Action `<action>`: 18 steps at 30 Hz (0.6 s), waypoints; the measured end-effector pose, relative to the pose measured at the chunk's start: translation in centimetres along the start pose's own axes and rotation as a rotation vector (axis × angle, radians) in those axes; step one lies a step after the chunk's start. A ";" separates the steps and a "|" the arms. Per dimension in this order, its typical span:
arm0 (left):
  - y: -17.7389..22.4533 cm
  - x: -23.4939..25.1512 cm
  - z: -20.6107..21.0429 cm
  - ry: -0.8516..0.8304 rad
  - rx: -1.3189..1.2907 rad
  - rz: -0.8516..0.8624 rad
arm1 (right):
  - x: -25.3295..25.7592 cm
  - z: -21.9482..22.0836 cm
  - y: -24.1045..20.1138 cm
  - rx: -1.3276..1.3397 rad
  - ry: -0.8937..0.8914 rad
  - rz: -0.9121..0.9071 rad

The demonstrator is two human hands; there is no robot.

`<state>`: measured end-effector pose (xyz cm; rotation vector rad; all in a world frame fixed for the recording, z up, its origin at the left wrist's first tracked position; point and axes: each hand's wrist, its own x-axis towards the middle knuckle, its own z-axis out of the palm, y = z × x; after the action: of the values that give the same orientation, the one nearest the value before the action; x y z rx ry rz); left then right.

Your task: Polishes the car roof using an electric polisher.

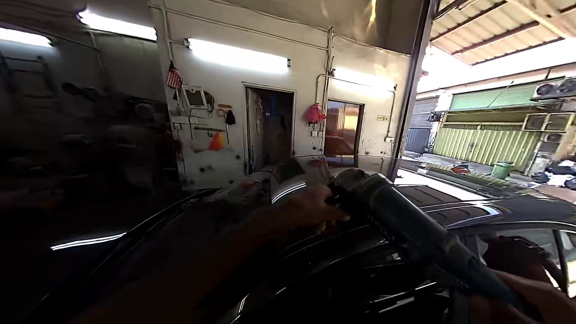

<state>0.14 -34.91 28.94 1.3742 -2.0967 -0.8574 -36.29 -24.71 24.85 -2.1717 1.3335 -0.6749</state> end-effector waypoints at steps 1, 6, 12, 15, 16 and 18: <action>-0.6 1.5 -0.8 0.024 0.070 0.009 | 1.4 -0.1 -0.6 0.033 -0.013 0.029; -5.8 5.6 -1.9 0.066 0.170 0.041 | 6.9 0.4 -1.9 0.032 -0.076 0.154; -10.1 5.2 -2.1 0.053 0.145 -0.019 | 11.0 1.8 -1.9 -0.055 -0.156 0.195; -10.3 5.4 -2.7 0.055 0.155 -0.031 | 12.2 1.8 -1.9 0.002 -0.192 0.208; -10.2 5.8 -2.8 0.052 0.161 -0.039 | 12.5 1.7 -1.6 0.022 -0.202 0.210; -9.9 6.9 -2.8 0.045 0.161 -0.051 | 13.0 1.3 -0.7 0.035 -0.205 0.209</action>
<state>5.60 -44.87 24.02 1.5206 -2.1435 -0.6831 -29.77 -36.00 26.27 -1.9784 1.4020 -0.3810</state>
